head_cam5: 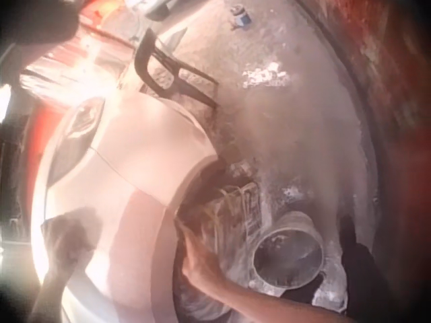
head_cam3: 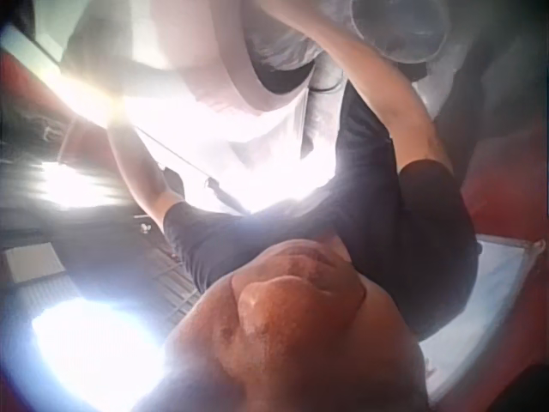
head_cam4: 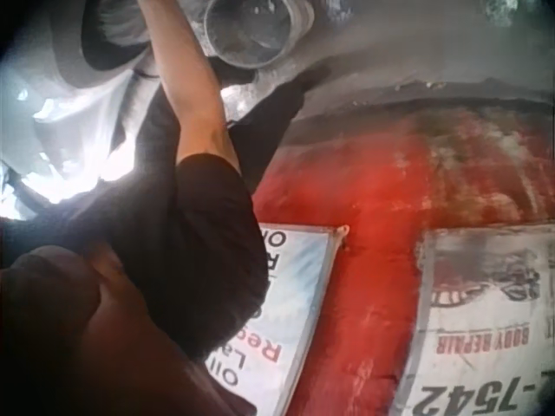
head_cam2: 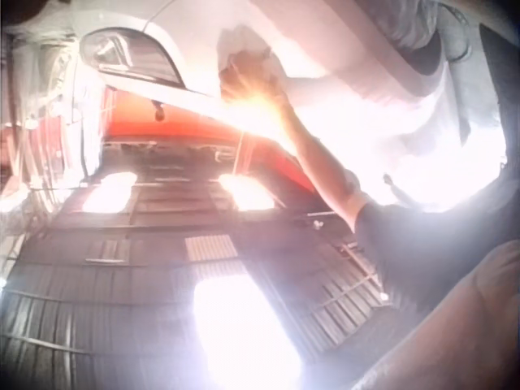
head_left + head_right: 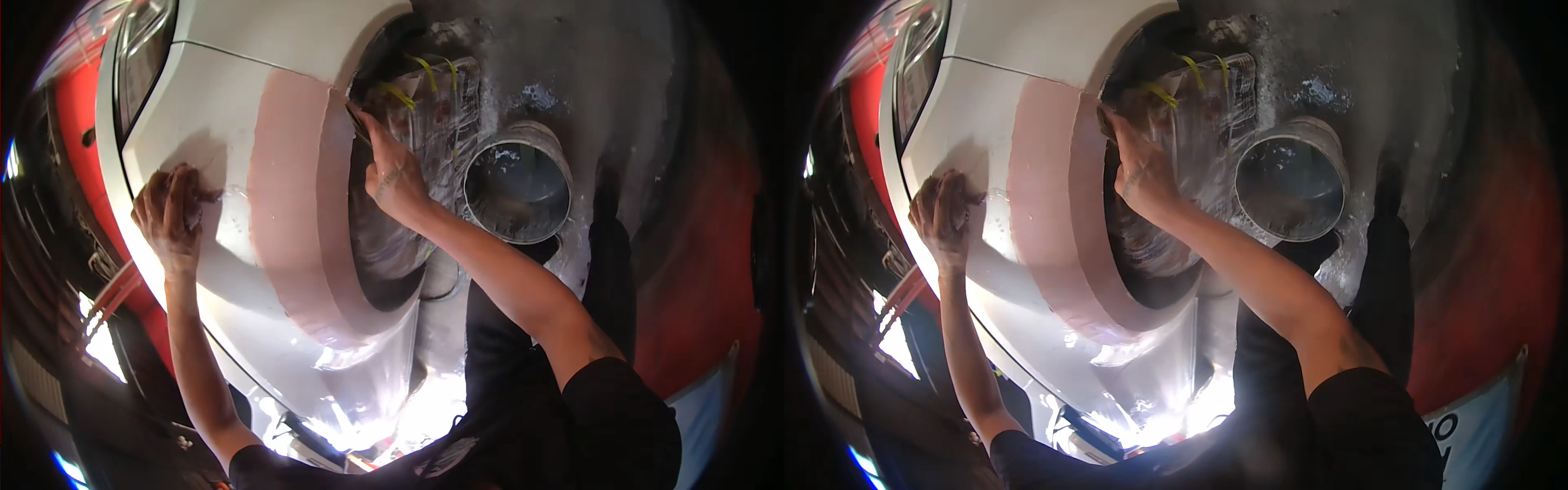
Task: The person sands a section of a white car's front bumper with a sanding block, repeatedly dipping it into a bucket of water and wiping the surface with a cloth. The person works on the curved area near the wheel arch and the lower edge of the bumper.
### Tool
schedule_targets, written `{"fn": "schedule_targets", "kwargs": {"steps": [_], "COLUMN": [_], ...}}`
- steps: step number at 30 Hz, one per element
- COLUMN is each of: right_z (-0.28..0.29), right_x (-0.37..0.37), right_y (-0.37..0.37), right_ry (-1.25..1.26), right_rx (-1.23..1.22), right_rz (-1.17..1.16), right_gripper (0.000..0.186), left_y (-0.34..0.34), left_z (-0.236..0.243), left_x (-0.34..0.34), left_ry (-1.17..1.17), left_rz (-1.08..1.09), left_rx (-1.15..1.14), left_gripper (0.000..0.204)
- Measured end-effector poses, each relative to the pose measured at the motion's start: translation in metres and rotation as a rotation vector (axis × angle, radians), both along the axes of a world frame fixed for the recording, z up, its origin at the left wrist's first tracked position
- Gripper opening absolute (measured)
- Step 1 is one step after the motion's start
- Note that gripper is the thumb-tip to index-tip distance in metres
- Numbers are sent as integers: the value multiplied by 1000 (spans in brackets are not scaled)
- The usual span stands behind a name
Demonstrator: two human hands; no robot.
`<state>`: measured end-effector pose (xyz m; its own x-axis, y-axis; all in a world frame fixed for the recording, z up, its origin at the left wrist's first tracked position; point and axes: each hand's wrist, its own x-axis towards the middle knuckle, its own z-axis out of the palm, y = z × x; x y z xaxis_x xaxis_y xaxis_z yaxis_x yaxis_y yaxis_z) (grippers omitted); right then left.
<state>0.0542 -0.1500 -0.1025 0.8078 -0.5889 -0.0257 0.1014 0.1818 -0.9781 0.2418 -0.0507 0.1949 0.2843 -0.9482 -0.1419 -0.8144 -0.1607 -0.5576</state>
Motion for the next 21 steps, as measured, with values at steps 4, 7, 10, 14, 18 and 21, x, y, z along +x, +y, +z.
{"fn": "schedule_targets", "kwargs": {"steps": [4,7,10,14,18,21], "right_z": [-6,-27,-41,-18,-25,-29], "right_x": [25,37,43,48,45,45], "right_y": [-3,12,6,1,12,11], "right_ry": [6,6,50,38,76,71], "right_rx": [-50,-80,-159,-167,-171,-135], "right_rz": [-264,-363,-454,-416,-430,-429], "right_gripper": [62,53,45,44,45,44], "left_y": [-8,-8,-20,-15,-2,-7], "left_z": [-7,-3,13,55,54,48], "left_x": [5,7,5,45,51,50], "left_ry": [49,116,334,300,239,256], "left_rz": [-18,-26,62,-210,-62,-66], "left_rx": [-32,-5,52,251,111,121], "left_gripper": [46,41,40,36,48,43]}}
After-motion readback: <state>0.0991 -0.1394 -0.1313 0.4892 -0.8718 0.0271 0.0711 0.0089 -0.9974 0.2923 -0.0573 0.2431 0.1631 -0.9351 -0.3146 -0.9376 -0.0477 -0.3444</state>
